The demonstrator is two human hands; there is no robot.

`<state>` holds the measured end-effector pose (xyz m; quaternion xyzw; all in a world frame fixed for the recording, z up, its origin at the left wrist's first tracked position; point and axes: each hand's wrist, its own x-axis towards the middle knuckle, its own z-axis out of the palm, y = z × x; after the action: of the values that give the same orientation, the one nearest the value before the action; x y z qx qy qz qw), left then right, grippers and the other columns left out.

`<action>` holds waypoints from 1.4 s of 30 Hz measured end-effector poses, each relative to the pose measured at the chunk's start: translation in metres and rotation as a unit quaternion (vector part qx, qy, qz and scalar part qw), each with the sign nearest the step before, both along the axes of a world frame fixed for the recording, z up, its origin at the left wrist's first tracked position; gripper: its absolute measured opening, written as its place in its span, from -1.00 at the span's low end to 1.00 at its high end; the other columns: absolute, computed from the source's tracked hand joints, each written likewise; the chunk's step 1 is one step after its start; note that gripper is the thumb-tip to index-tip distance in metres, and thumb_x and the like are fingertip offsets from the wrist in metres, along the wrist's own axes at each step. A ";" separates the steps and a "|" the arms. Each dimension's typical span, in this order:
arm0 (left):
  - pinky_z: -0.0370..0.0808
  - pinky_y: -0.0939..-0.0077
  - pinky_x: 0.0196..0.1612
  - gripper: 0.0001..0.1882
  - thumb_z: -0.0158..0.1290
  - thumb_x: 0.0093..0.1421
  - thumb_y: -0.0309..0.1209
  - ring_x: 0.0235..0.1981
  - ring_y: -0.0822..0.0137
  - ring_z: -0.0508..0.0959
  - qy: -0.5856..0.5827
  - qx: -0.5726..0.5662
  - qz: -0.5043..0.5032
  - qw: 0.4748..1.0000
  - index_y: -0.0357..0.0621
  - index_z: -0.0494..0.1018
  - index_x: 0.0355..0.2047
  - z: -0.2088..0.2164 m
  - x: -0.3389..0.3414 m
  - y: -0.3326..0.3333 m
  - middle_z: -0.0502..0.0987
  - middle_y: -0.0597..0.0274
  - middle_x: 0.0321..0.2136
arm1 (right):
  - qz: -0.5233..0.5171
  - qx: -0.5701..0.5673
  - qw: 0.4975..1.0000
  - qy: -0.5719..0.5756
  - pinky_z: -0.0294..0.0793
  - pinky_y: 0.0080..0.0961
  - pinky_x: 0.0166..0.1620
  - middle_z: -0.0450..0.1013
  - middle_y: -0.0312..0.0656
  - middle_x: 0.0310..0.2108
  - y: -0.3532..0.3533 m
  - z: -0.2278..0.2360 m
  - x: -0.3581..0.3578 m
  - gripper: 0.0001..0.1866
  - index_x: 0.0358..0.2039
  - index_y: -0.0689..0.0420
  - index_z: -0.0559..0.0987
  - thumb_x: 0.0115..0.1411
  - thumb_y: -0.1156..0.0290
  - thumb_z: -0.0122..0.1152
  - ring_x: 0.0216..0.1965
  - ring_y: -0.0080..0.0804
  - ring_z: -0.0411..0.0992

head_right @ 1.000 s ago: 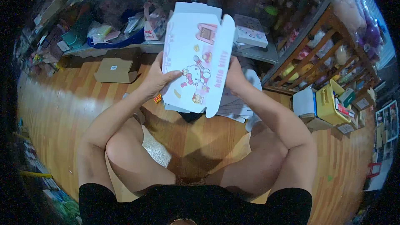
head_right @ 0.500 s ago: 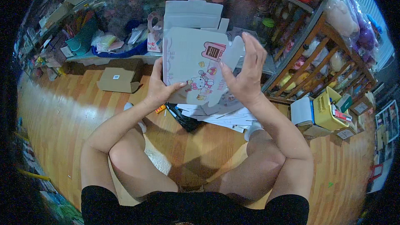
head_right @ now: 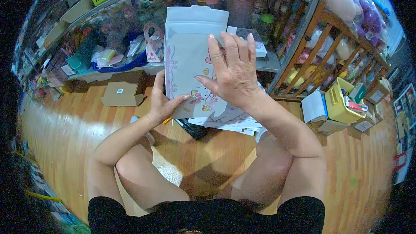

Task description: Folding and assembling flat cardboard boxes with character designs.

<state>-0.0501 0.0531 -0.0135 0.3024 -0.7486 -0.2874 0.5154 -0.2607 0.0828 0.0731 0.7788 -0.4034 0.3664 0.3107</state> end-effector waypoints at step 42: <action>0.05 0.29 0.18 -0.01 0.15 -0.06 -0.52 0.19 0.16 0.08 0.029 -0.137 0.007 0.990 -0.12 -0.30 0.23 0.037 0.014 0.006 -0.02 -0.04 0.18 | 0.247 0.453 0.687 -0.512 0.35 -0.62 -0.38 0.41 -0.33 -0.44 -0.008 -0.028 -0.010 -0.68 -0.22 0.25 0.43 0.03 0.39 0.22 -0.52 -0.62 0.26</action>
<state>-0.0365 0.0588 0.0240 0.2259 -0.7635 -0.1867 0.5755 -0.2705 0.0751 0.0448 0.5877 -0.4094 0.5448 -0.4361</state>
